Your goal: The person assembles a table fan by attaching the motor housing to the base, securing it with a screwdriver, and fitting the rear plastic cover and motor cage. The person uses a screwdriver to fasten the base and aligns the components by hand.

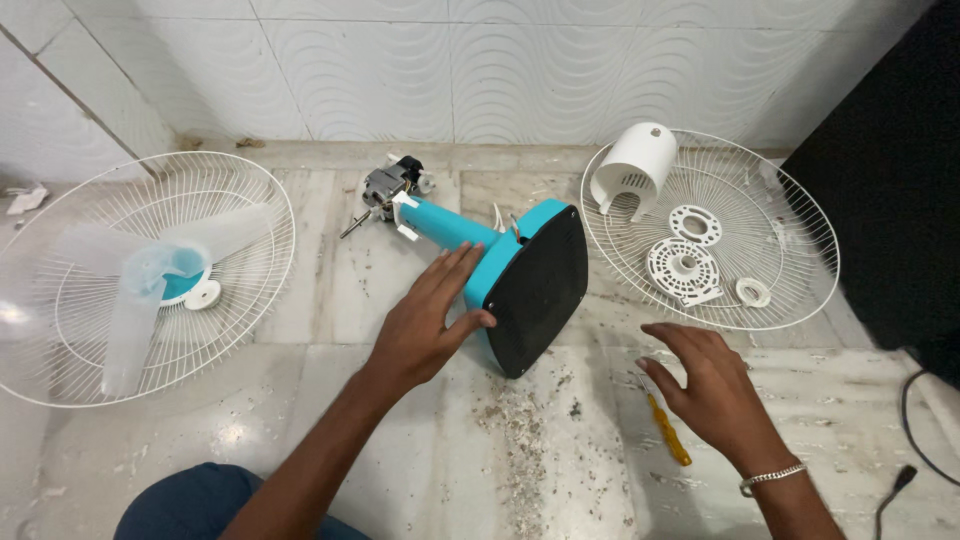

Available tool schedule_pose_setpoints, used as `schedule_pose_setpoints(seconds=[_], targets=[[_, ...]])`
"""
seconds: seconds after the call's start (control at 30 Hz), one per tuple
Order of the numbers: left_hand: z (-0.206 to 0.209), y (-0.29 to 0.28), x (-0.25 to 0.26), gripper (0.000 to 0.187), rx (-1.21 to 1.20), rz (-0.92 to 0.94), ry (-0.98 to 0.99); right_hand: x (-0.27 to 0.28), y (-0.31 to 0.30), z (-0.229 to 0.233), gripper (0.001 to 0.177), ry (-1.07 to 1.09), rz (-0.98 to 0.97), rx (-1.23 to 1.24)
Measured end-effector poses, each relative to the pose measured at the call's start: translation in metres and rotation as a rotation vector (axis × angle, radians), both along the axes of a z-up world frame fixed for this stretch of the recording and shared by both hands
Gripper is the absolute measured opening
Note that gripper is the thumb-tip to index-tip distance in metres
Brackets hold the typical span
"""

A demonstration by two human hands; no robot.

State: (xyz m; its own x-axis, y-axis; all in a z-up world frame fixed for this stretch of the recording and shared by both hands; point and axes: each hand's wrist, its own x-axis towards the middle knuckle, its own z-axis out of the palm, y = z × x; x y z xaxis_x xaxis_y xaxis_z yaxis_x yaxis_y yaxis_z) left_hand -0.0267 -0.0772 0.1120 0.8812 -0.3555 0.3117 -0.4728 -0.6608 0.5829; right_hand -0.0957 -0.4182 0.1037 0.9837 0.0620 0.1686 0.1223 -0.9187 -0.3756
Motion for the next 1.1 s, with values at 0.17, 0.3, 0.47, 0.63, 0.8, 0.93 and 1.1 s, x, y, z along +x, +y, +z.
schedule_pose_setpoints(seconds=[0.17,0.3,0.47,0.63,0.8,0.93,1.1], targets=[[-0.035,0.018,-0.005,0.076,-0.083,0.104,0.080,0.012,0.005,-0.009,0.045,-0.138,0.088,0.064],[-0.064,0.051,-0.019,0.071,-0.135,0.239,0.163,0.020,0.010,-0.018,0.045,-0.084,0.091,0.050],[-0.086,0.072,-0.008,0.063,-0.380,0.405,0.180,0.022,0.022,-0.027,0.047,-0.200,0.145,0.031],[-0.096,0.068,0.000,0.058,-0.433,0.448,0.138,0.013,0.047,-0.031,0.063,-0.194,0.143,0.181],[-0.102,0.069,0.004,0.058,-0.467,0.454,0.146,0.009,0.078,-0.026,0.095,-0.056,0.121,0.351],[-0.103,0.073,0.012,0.056,-0.454,0.451,0.091,0.013,0.108,-0.021,0.127,-0.031,0.149,0.460],[-0.109,0.078,0.038,0.055,-0.248,0.366,-0.115,0.024,0.140,-0.024,0.149,-0.033,0.087,0.519]])
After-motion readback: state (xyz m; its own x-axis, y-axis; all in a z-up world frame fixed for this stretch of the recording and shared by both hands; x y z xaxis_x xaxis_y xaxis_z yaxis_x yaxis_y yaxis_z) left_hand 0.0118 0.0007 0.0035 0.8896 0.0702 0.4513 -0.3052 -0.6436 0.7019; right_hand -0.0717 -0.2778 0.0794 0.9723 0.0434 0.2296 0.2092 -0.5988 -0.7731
